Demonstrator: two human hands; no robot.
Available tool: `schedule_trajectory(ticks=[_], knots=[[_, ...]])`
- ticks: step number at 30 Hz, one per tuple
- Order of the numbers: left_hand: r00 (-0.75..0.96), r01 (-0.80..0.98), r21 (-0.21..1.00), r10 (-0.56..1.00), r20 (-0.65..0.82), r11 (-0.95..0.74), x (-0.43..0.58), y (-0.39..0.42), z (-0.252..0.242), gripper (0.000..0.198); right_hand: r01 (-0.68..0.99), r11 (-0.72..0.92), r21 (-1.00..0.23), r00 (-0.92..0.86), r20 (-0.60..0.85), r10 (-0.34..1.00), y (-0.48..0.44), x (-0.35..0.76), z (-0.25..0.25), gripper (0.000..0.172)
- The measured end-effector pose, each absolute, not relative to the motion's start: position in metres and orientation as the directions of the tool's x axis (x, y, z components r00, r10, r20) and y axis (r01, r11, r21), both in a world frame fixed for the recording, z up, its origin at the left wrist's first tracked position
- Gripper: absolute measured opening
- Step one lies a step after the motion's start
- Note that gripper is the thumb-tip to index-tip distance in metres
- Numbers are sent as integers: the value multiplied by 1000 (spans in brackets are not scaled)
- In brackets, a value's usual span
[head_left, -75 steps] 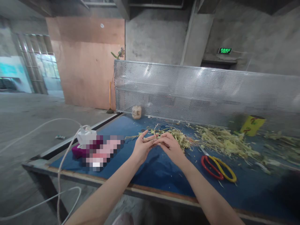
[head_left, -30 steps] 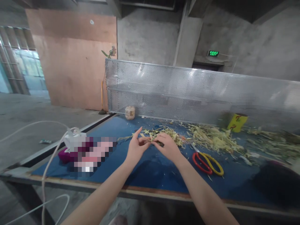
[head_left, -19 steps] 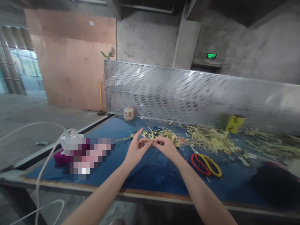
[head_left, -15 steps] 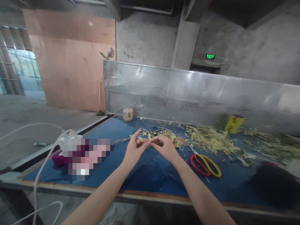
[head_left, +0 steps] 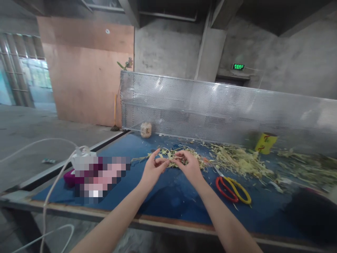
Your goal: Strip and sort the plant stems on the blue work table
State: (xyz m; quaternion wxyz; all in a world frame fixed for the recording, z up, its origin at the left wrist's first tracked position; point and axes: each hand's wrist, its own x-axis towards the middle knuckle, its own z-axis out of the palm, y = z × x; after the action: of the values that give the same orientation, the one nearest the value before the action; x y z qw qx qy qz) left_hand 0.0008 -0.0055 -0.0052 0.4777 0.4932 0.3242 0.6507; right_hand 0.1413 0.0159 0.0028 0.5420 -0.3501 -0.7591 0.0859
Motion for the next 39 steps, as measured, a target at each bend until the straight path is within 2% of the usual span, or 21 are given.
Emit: schedule_trajectory(ticks=[3, 8, 10, 12, 17, 20, 21, 23, 25, 29, 39], knots=[[-52, -295, 897, 942, 331, -331, 1, -5, -6, 81, 412, 767, -492, -219, 764, 607, 17, 141, 2, 6], [-40, -260, 914, 949, 314, -313, 1, -2, -8, 84, 412, 868, -276, -350, 832, 431, 17, 144, -1, 12], [-28, -227, 919, 946, 323, -321, 0, -1, -11, 87, 392, 885, -249, -388, 828, 405, 16, 144, -1, 12], [-8, -168, 919, 933, 361, -357, 0, -1, -14, 88, 369, 876, -311, -388, 805, 449, 16, 142, -1, 10], [85, 15, 894, 892, 445, -447, -1, -3, -17, 88, 272, 723, -635, -337, 641, 689, 19, 141, -1, 5], [122, 62, 890, 889, 442, -451, 0, -5, -16, 87, 221, 630, -744, -318, 556, 768, 22, 142, -1, 3], [131, 59, 893, 890, 436, -446, 0, -5, -16, 86, 206, 612, -764, -310, 542, 781, 23, 142, -1, 10], [141, 44, 900, 895, 423, -433, 0, -5, -15, 81, 182, 595, -783, -305, 530, 791, 23, 143, 0, 25], [153, 42, 903, 896, 417, -428, 0, -5, -14, 77, 185, 593, -784, -318, 523, 790, 23, 145, 2, 31], [194, 18, 902, 887, 420, -431, 1, -4, -13, 75, 224, 617, -755, -362, 523, 772, 24, 149, 5, 10], [183, -53, 925, 907, 378, -375, 2, -3, -15, 89, 134, 598, -790, -402, 508, 762, 24, 148, 4, 18]])
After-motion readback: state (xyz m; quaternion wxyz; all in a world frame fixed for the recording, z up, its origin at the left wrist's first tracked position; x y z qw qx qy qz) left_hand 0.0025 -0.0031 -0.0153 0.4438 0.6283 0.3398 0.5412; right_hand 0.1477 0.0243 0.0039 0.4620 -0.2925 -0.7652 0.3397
